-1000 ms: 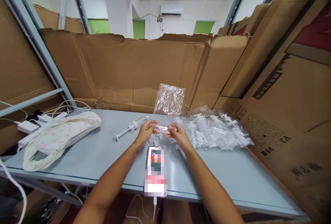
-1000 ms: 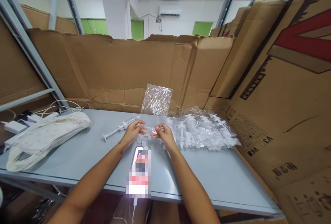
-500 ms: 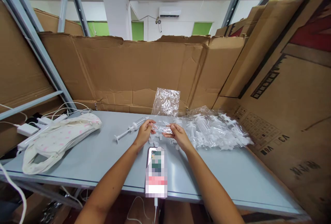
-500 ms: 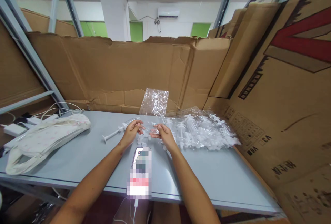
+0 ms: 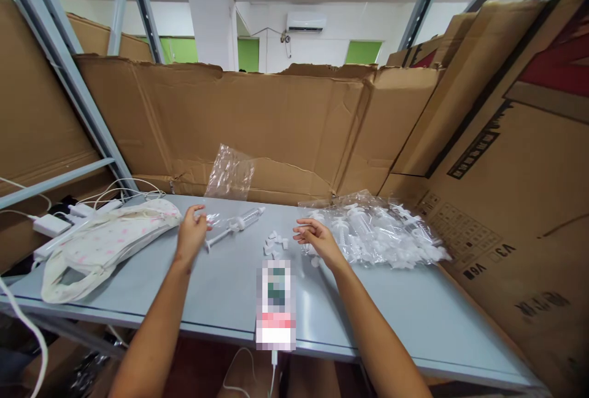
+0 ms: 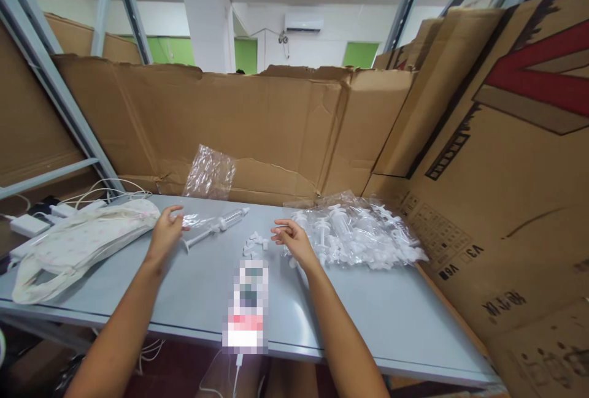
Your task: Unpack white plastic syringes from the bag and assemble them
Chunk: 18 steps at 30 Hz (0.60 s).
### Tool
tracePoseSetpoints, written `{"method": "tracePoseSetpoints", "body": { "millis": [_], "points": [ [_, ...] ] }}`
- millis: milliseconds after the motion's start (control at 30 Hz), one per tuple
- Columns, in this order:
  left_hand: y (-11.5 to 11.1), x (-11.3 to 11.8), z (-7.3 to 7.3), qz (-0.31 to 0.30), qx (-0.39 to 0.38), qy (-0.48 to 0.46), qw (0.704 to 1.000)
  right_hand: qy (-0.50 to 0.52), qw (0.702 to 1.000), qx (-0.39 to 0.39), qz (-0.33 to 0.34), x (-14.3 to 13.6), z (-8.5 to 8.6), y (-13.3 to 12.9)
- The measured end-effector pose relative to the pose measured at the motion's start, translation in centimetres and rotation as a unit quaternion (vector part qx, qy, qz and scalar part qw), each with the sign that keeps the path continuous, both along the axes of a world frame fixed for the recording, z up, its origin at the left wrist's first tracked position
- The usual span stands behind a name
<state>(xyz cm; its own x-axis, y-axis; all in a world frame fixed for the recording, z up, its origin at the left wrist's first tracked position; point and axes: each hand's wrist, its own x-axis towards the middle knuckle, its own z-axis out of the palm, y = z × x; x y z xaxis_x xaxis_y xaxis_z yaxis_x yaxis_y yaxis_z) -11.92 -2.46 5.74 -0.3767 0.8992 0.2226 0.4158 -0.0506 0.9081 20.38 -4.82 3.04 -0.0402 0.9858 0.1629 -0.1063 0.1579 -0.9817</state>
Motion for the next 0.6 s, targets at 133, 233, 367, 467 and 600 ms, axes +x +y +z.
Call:
{"method": "tracePoseSetpoints", "body": {
  "millis": [133,233,367,467,600],
  "points": [
    [-1.5,-4.9,-0.9,0.089,-0.094,0.238,0.963,-0.018,1.000,0.008,0.008,-0.1,-0.3,0.0],
    [-1.9,-6.4,-1.2,0.090,-0.164,0.379,0.906,-0.023,1.000,0.010,0.007,-0.2,-0.3,0.1],
    [-1.5,-6.0,-1.0,0.053,-0.195,0.441,0.874,-0.025,1.000,0.011,-0.004,-0.1,-0.5,0.3],
    [-1.2,-4.6,-0.6,0.067,-0.231,0.458,0.856,-0.022,1.000,0.016,-0.004,0.1,-0.7,0.5],
    [-1.7,-2.2,0.0,0.139,-0.159,0.512,0.833,-0.022,1.000,0.019,-0.002,0.3,-1.1,0.7]
  ]
}}
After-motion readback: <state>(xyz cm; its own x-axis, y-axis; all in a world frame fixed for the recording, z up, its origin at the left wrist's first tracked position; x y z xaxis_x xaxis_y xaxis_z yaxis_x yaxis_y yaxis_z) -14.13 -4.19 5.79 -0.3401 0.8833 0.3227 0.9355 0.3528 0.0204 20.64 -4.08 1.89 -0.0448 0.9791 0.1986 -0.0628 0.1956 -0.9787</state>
